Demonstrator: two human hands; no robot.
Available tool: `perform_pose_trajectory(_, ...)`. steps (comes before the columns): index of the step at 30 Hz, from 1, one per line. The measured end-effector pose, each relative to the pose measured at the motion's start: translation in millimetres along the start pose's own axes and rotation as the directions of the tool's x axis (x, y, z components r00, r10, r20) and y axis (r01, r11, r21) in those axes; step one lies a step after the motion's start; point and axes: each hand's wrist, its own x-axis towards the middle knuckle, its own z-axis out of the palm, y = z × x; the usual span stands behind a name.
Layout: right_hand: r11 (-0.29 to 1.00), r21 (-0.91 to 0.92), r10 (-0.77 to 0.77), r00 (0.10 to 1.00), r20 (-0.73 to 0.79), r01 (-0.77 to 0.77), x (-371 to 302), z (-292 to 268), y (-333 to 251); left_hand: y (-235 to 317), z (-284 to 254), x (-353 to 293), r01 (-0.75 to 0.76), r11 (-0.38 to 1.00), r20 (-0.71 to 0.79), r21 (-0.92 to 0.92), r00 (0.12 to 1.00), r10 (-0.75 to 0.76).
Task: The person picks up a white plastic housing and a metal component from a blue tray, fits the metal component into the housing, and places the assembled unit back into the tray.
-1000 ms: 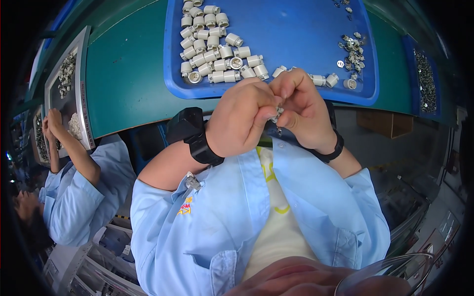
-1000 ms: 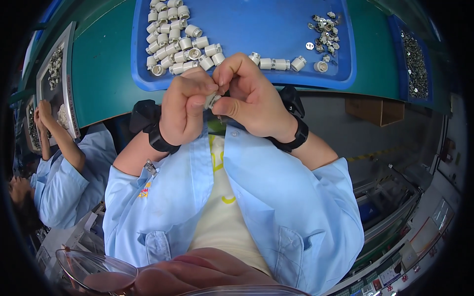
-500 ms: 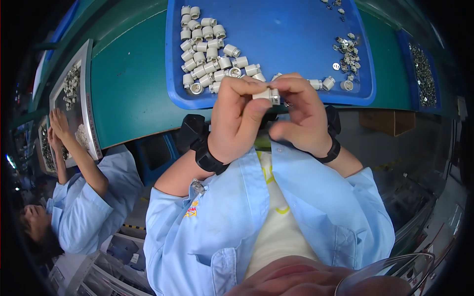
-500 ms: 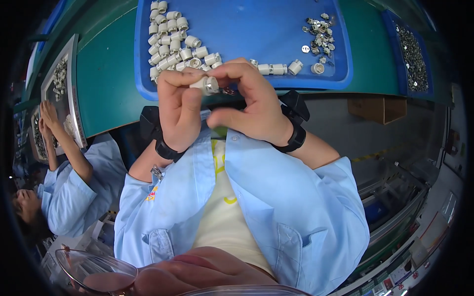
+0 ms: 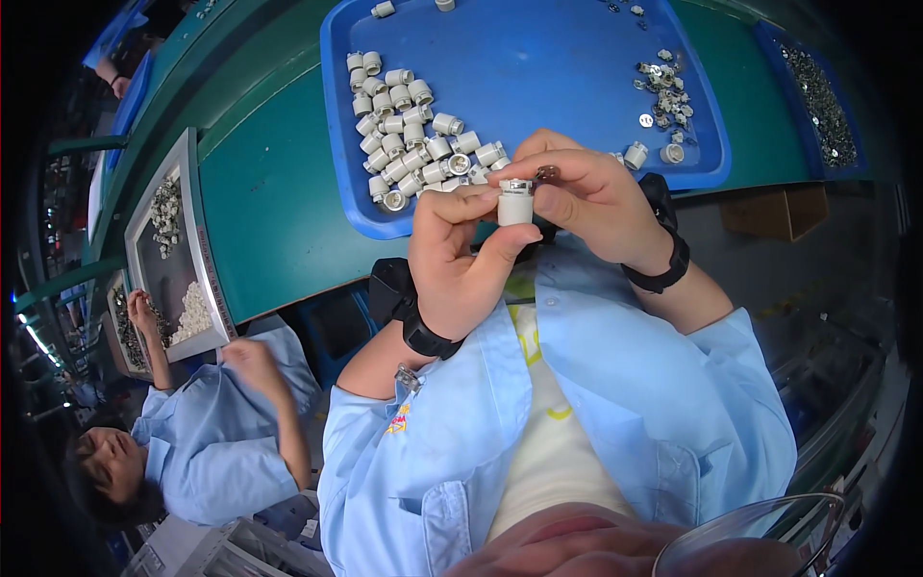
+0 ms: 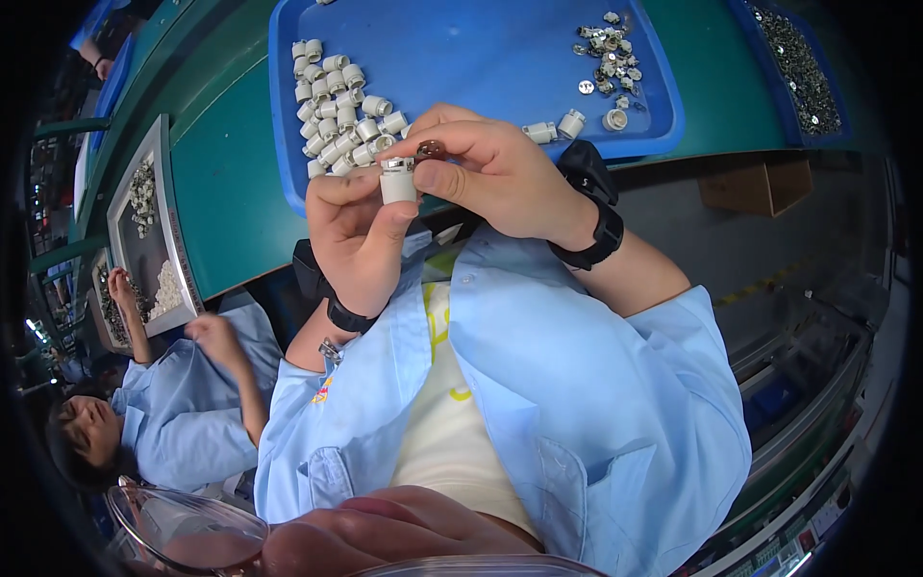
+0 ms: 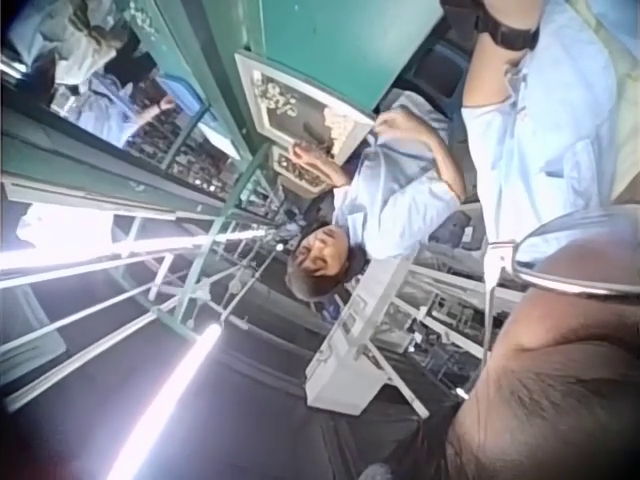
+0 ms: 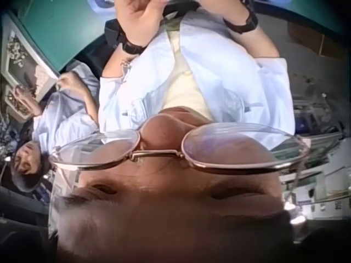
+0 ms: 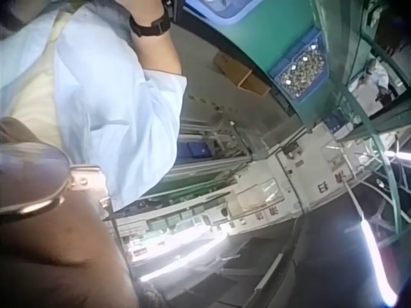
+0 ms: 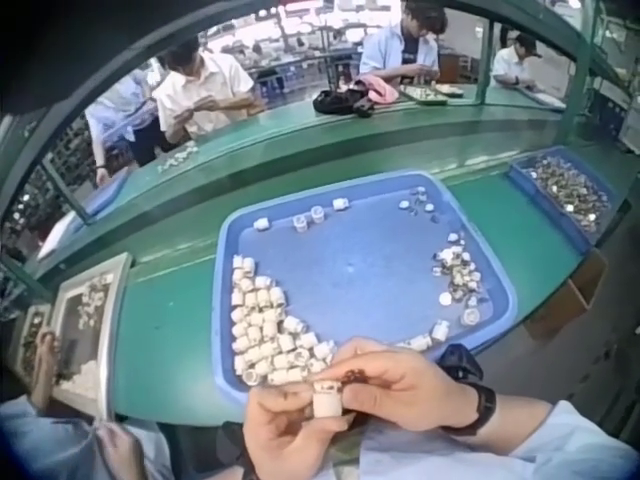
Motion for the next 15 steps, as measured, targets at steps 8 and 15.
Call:
perform_pose_trajectory(8, 0.999, -0.033, 0.002, 1.0, 0.012, -0.002, 4, -1, -5, 5, 3, 5, -0.02, 0.999, -0.003, 0.038, 1.0, 0.021)
perform_pose_trajectory(15, 0.985, -0.175, -0.001, 1.0, 0.008, 0.003, 7, -6, -20, 2, 1, 9, -0.029, 0.998, 0.064, 0.055, 0.998, 0.025)
